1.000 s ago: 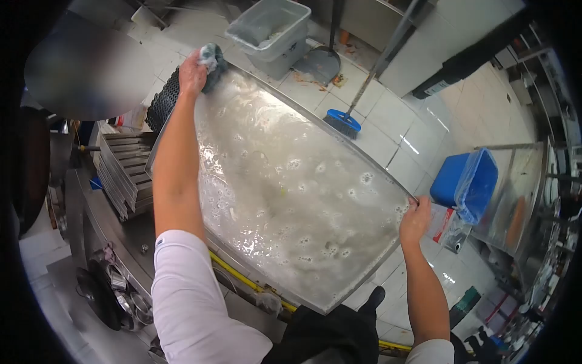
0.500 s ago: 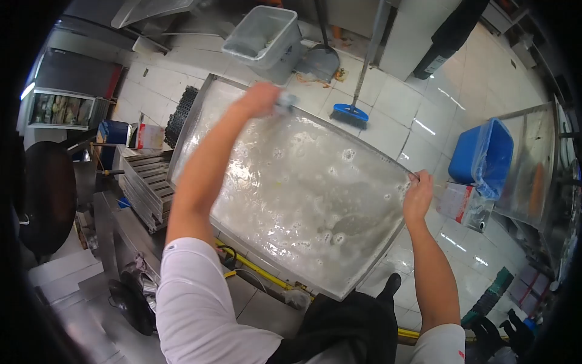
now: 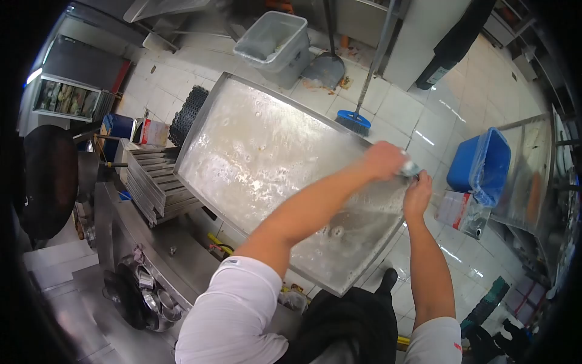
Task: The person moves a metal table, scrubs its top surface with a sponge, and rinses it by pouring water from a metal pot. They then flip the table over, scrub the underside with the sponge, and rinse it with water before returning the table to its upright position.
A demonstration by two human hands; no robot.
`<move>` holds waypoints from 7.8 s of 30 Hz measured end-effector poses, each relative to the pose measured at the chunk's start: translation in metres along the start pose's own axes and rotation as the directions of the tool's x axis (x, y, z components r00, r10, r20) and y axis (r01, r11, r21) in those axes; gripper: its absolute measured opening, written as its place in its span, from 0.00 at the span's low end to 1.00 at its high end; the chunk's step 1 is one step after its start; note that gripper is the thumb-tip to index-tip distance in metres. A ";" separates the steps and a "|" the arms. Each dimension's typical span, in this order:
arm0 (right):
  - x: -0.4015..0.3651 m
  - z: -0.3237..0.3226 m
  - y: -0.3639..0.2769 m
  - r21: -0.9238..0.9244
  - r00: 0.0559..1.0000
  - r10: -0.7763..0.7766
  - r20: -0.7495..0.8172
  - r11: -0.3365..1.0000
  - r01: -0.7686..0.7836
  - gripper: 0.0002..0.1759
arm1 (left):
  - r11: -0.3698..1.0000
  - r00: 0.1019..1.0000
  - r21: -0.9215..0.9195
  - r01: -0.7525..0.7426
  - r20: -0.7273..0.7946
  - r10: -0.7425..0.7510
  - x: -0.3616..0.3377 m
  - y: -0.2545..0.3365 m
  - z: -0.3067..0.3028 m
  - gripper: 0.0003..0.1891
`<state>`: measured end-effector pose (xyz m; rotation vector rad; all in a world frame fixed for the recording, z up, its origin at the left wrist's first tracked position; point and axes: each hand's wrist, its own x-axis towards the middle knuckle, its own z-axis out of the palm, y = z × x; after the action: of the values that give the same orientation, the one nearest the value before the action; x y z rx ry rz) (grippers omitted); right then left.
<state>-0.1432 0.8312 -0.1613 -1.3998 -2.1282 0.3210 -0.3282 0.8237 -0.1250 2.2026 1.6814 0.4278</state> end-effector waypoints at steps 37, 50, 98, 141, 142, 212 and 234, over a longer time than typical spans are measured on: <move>0.027 0.002 -0.008 0.005 0.976 0.113 0.188 0.993 -0.116 0.09 | -0.084 -0.101 -0.111 0.990 -0.162 -0.982 -0.504 -0.207 -0.165 0.28; 0.028 0.015 -0.003 0.124 0.964 0.128 0.231 0.979 -0.160 0.08 | -0.332 -0.594 -0.646 0.688 -0.239 -0.768 -0.399 -0.043 -0.017 0.23; -0.271 -0.199 0.546 -0.147 0.178 0.737 0.652 0.353 -0.924 0.33 | 0.701 0.815 0.712 0.052 0.375 -0.441 -0.093 0.231 0.072 0.31; -0.043 -0.018 -0.051 -0.528 0.510 0.149 0.847 0.130 0.839 0.21 | -0.055 -0.649 -0.971 0.234 -0.114 -0.752 -0.372 -0.021 0.010 0.17; -0.040 -0.005 -0.037 -0.580 0.570 0.108 0.814 0.204 0.789 0.21 | -0.045 -0.624 -0.962 0.268 -0.138 -0.769 -0.362 -0.007 0.021 0.17; -0.013 0.014 -0.066 -0.002 0.780 0.588 0.214 0.799 -0.601 0.20 | 0.752 0.719 0.198 0.629 -0.517 -0.465 -0.147 -0.187 -0.099 0.34; -0.036 0.002 -0.107 -0.107 0.799 -0.397 0.451 0.865 0.490 0.38 | 0.397 0.312 -0.165 0.903 -0.384 -0.869 -0.191 -0.055 -0.050 0.35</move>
<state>-0.2156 0.7535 -0.1227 -0.9366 -2.8458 0.2103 -0.4466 0.6569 -0.1111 0.8400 2.8508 0.5089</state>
